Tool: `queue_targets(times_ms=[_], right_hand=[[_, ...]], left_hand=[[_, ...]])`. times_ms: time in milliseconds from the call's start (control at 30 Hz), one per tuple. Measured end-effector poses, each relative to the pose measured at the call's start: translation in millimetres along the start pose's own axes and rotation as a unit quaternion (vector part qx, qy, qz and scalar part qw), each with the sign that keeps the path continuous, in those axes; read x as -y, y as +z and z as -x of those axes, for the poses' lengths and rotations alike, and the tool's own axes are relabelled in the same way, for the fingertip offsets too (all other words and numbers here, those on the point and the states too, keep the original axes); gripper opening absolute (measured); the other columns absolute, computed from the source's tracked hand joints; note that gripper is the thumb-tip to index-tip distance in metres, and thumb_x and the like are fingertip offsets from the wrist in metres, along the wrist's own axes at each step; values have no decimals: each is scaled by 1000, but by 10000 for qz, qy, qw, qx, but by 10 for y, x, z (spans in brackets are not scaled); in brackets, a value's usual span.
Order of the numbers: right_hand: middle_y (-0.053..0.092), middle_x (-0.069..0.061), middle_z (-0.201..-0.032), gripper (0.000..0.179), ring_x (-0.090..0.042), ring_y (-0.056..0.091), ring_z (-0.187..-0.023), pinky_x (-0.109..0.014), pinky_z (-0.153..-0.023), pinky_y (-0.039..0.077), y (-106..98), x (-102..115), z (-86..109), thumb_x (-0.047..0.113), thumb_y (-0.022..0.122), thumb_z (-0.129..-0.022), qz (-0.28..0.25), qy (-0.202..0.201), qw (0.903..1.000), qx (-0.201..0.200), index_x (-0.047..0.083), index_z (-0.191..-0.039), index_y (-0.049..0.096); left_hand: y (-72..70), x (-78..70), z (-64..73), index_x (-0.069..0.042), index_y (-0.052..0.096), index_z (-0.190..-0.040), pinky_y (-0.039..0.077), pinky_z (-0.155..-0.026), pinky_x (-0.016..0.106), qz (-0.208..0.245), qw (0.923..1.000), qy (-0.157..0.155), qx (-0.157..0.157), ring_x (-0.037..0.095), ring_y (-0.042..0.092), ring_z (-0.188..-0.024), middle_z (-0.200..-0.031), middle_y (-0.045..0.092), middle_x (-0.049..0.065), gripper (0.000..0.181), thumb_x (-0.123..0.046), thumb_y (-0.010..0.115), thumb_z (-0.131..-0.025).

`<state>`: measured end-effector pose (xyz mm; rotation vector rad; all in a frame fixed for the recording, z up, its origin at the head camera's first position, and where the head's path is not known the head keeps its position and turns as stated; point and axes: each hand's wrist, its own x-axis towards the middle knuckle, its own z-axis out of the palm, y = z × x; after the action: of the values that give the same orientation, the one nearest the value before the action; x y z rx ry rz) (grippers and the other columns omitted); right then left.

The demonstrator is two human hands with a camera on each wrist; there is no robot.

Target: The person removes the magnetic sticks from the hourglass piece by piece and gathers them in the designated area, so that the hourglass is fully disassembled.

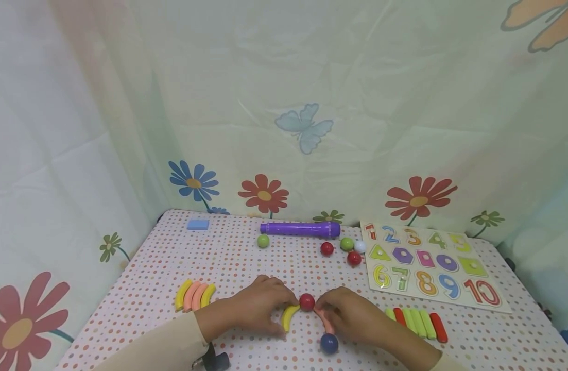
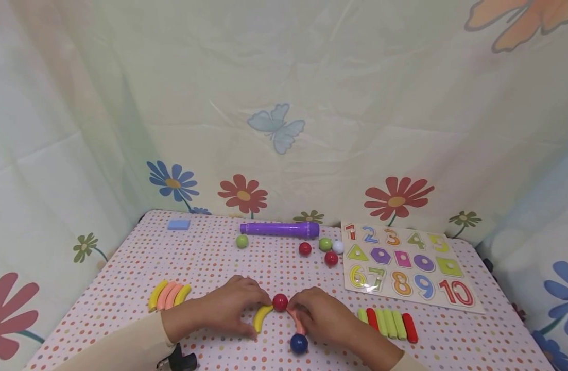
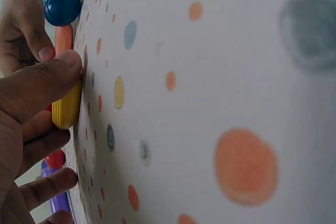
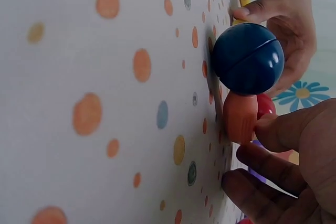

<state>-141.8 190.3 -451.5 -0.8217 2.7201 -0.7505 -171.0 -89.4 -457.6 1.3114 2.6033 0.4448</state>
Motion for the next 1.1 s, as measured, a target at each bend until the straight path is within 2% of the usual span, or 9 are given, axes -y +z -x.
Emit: queue_targets(times_ms=[233, 367, 667, 867, 1100], right_hand=[[66, 17, -110, 15, -10, 62, -107, -41, -92, 55, -4, -16, 23, 17, 68, -98, 69, -149, 9999, 44, 26, -110, 73], [66, 17, -110, 16, -8, 61, -106, -40, -92, 55, -6, -5, 25, 17, 69, -98, 100, -98, 9999, 30, 27, -110, 72], [66, 17, -109, 16, -8, 61, -105, -39, -90, 56, -14, 21, 36, 19, 71, -97, 108, 9, 9999, 42, 28, -110, 72], [66, 16, -109, 16, -8, 62, -104, -38, -90, 56, -4, 18, 36, 19, 71, -96, 101, 11, 9999, 29, 27, -110, 73], [66, 15, -110, 17, -8, 61, -104, -38, -90, 56, -6, 20, 47, 19, 71, -96, 131, 17, 9999, 17, 28, -111, 72]], left_hand=[[-7, -18, 23, -30, 64, -130, 36, -110, 44, -145, 9996, -223, -36, 6, 51, -122, -125, 61, -21, 69, -63, 84, -73], [-4, -36, 37, -28, 62, -136, 35, -112, 47, -41, 9997, -254, -18, 8, 51, -126, -128, 61, -20, 73, -58, 86, -73], [0, -69, 54, -28, 62, -136, 34, -112, 50, -57, 9998, -202, 36, 8, 49, -126, -126, 61, -21, 66, -49, 87, -78], [-20, 5, 136, -28, 61, -137, 31, -116, 47, 205, 9982, -562, -89, 10, 46, -131, -130, 59, -20, 65, -38, 87, -78], [-89, 145, 312, -25, 62, -135, 33, -113, 49, 355, 9946, -909, -359, 14, 47, -130, -131, 59, -18, 63, -31, 87, -77]])
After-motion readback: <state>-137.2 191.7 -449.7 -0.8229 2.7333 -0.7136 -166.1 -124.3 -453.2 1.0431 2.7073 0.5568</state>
